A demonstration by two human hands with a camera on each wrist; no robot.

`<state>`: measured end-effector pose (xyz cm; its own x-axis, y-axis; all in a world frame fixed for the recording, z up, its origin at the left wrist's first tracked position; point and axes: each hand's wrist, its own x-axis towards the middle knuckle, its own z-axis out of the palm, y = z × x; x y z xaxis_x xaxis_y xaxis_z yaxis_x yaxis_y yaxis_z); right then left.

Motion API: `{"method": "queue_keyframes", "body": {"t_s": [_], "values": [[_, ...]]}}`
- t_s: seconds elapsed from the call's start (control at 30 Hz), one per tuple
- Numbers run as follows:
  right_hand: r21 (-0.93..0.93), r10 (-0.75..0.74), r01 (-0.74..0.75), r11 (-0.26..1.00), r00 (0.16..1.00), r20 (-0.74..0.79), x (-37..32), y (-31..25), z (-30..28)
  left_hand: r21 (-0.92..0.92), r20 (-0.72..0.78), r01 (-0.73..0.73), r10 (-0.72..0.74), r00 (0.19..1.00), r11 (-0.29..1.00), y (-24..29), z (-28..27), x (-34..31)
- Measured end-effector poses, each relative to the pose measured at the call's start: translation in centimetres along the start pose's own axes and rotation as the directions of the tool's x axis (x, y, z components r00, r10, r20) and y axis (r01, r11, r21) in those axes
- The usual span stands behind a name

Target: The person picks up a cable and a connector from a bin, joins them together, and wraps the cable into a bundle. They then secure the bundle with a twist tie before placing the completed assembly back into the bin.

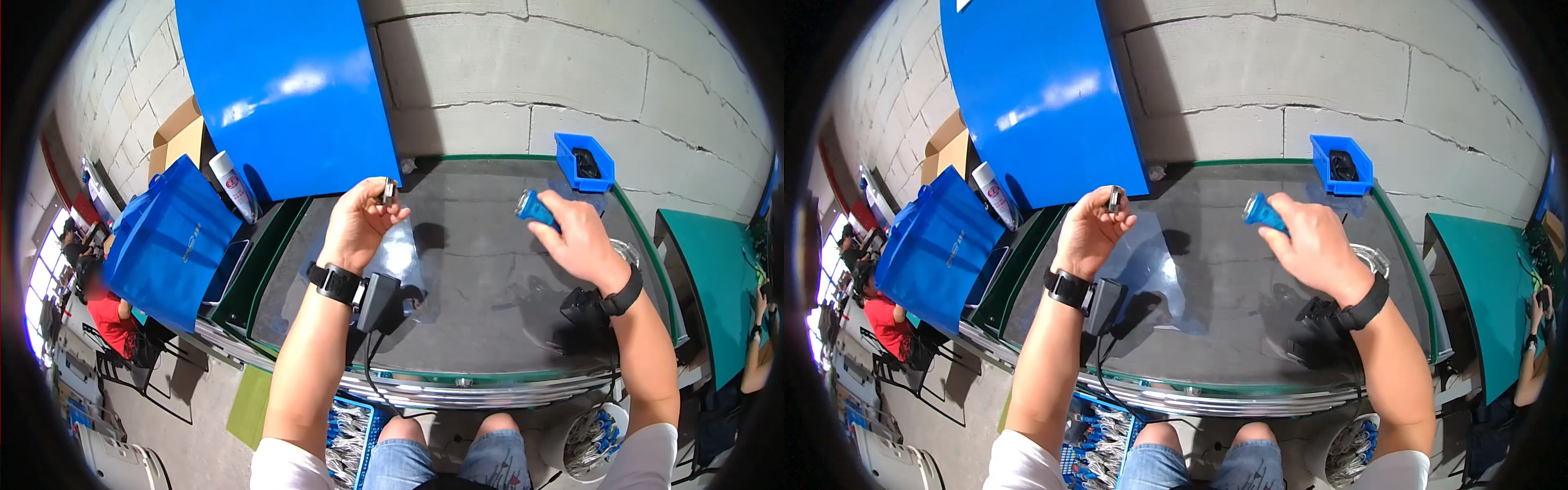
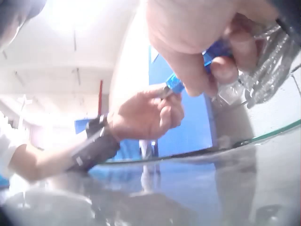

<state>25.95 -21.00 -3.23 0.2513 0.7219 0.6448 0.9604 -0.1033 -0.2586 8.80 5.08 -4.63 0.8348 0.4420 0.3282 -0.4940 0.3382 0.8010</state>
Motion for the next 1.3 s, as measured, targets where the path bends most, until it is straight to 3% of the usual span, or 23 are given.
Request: {"method": "queue_keyframes", "body": {"t_s": [0.03, 0.07, 0.13, 0.17, 0.27, 0.57, 0.97, 1.1, 1.3], "values": [[0.069, 0.019, -0.018, 0.997, 1.000, -0.013, 0.2, -0.2, -0.2, 0.041, -0.080, 0.027, -0.024, 0.996, 0.999, -0.1, 1.9, -0.4], [0.067, 0.017, -0.016, 0.998, 1.000, -0.017, 0.3, -0.3, -0.1, 0.056, 0.024, 0.048, -0.049, 0.998, 0.997, -0.4, 3.1, -0.8], [0.231, -0.026, 0.028, 0.972, 1.000, -0.011, 0.2, -0.7, 0.5, 0.065, 0.102, 0.127, -0.133, 0.986, 0.990, -0.9, 3.9, -0.9], [0.234, -0.086, 0.069, 0.970, 0.994, 0.061, 0.1, -1.7, 0.7, 0.083, 0.213, 0.201, -0.215, 0.953, 0.976, -1.2, 5.1, -1.5], [0.255, -0.232, 0.224, 0.941, 0.973, 0.002, -0.2, -2.7, 1.9, 0.126, 0.260, 0.235, -0.261, 0.930, 0.964, -1.8, 4.9, -1.8], [0.226, -0.249, 0.237, 0.945, 0.968, 0.029, -0.2, -2.6, 1.7, 0.190, 0.259, 0.065, -0.114, 0.959, 0.980, -2.0, 6.2, -2.5], [0.248, -0.262, 0.247, 0.937, 0.965, 0.026, -0.1, -3.0, 1.7, 0.324, 0.280, 0.002, -0.098, 0.955, 0.946, -2.2, 6.4, -2.6], [0.248, -0.240, 0.230, 0.941, 0.971, 0.010, -0.1, -3.1, 1.6, 0.217, 0.296, 0.058, -0.122, 0.947, 0.974, -2.2, 6.2, -2.6], [0.487, -0.138, 0.130, 0.864, 0.990, -0.018, -0.2, -2.5, 2.1, 0.141, 0.353, 0.102, -0.146, 0.924, 0.985, -2.2, 6.2, -2.7]]}}
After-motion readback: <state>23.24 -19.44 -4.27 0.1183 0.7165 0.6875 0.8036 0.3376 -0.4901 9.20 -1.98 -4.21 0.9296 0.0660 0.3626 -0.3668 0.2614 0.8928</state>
